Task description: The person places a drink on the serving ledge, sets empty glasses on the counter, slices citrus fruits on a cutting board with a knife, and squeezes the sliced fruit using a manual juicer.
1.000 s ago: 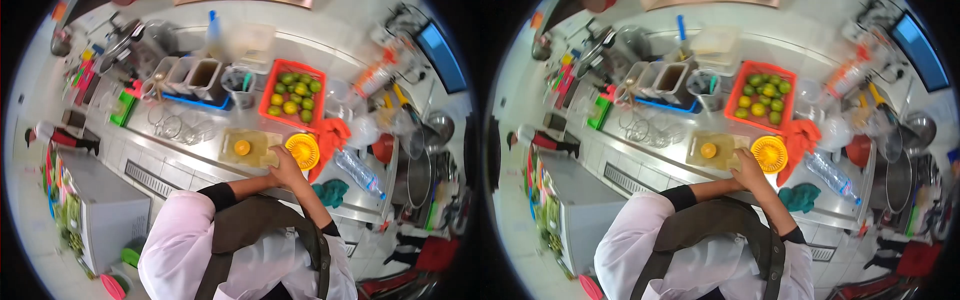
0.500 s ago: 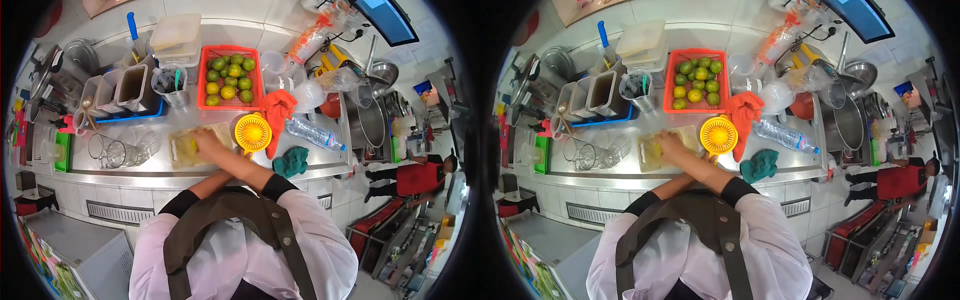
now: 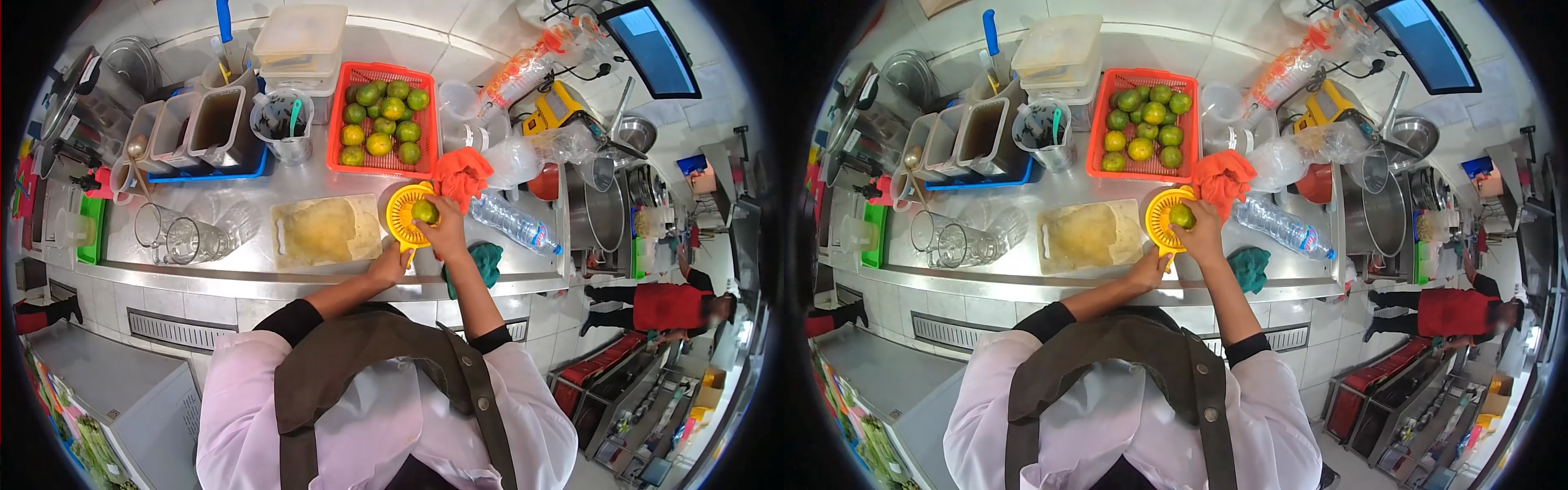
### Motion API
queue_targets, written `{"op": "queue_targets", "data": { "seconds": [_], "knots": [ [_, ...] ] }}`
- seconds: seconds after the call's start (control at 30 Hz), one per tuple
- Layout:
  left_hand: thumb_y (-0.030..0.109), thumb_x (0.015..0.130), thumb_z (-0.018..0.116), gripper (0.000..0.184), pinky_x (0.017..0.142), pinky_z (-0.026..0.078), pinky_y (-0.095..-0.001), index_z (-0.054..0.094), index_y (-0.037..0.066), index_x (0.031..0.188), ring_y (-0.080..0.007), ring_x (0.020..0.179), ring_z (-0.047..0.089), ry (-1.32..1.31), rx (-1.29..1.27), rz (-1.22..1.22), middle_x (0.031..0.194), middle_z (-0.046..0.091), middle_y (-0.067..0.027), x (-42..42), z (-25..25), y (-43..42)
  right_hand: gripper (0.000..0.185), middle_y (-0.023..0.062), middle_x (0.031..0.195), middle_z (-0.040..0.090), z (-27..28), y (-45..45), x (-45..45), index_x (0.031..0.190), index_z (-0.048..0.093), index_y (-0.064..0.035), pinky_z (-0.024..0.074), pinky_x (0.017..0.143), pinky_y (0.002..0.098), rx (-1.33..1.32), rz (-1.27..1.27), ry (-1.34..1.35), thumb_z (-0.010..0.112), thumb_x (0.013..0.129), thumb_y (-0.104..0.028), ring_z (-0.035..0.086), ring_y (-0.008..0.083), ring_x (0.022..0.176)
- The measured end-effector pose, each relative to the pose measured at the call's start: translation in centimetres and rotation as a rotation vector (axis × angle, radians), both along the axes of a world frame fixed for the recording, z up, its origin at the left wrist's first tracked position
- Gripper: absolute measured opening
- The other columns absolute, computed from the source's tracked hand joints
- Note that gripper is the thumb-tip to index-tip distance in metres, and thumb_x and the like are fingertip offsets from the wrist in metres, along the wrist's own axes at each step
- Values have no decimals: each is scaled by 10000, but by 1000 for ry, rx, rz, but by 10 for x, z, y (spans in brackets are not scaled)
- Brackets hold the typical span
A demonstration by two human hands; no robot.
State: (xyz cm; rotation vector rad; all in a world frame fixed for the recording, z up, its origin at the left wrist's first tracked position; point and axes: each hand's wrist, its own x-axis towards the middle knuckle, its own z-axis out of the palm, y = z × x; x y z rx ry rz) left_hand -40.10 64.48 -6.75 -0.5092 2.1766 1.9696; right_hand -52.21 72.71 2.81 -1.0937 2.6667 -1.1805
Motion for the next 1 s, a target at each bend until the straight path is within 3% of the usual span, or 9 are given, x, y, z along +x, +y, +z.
{"op": "queue_targets", "data": {
  "seconds": [0.13,0.33,0.47,0.63,0.77,0.83,0.93,1.0],
  "knots": [
    [333,897,392,390,684,434,-453,431,-28,1039,-384,751,573,-30,-91,-8,809,588,-227,-1,-16,4,457,145,906,564,8,0,3,918,588,7,414,802,377,86,2,-101,750,495,-60,515,320,916],
    [342,894,395,373,645,443,-467,426,-20,980,-392,708,576,62,-108,12,735,588,-228,2,-12,3,368,147,766,540,-5,-12,-8,735,536,20,430,662,341,85,11,-39,776,460,-30,537,293,749],
    [314,904,394,343,669,447,-408,421,-10,1016,-324,724,592,30,-206,2,811,593,-185,3,-8,5,329,154,709,529,-12,-17,-16,661,500,12,427,601,378,126,-19,-126,774,512,-92,534,328,679],
    [322,901,395,347,675,443,-427,422,-6,1011,-342,726,589,-43,-106,-1,813,592,-194,1,-6,3,303,161,660,528,-30,-18,-13,631,499,2,427,568,380,126,-27,11,733,626,-190,538,319,636],
    [327,902,389,352,672,443,-435,416,-5,1014,-351,729,589,-46,-145,-20,805,592,-204,2,-6,3,342,166,670,556,-40,-19,-10,666,524,-6,448,537,390,152,-79,211,678,689,-310,562,324,615],
    [343,897,382,381,650,438,-476,397,-18,1018,-399,708,571,31,-156,8,758,582,-242,4,-10,7,385,171,682,567,-33,-21,-8,705,539,-9,456,524,397,249,-116,260,649,707,-378,571,331,595],
    [352,895,377,402,642,433,-499,378,-25,1036,-424,699,561,46,-180,24,739,576,-266,2,-8,5,462,167,692,575,1,-20,-3,842,529,-18,456,506,399,517,-156,187,595,734,-462,580,331,584],
    [353,895,376,405,644,432,-502,374,-23,1044,-427,701,560,13,-177,24,745,576,-270,1,-8,5,486,164,679,579,13,-12,-5,926,493,-23,455,494,394,435,-82,224,558,761,-475,584,329,573]
  ]
}}
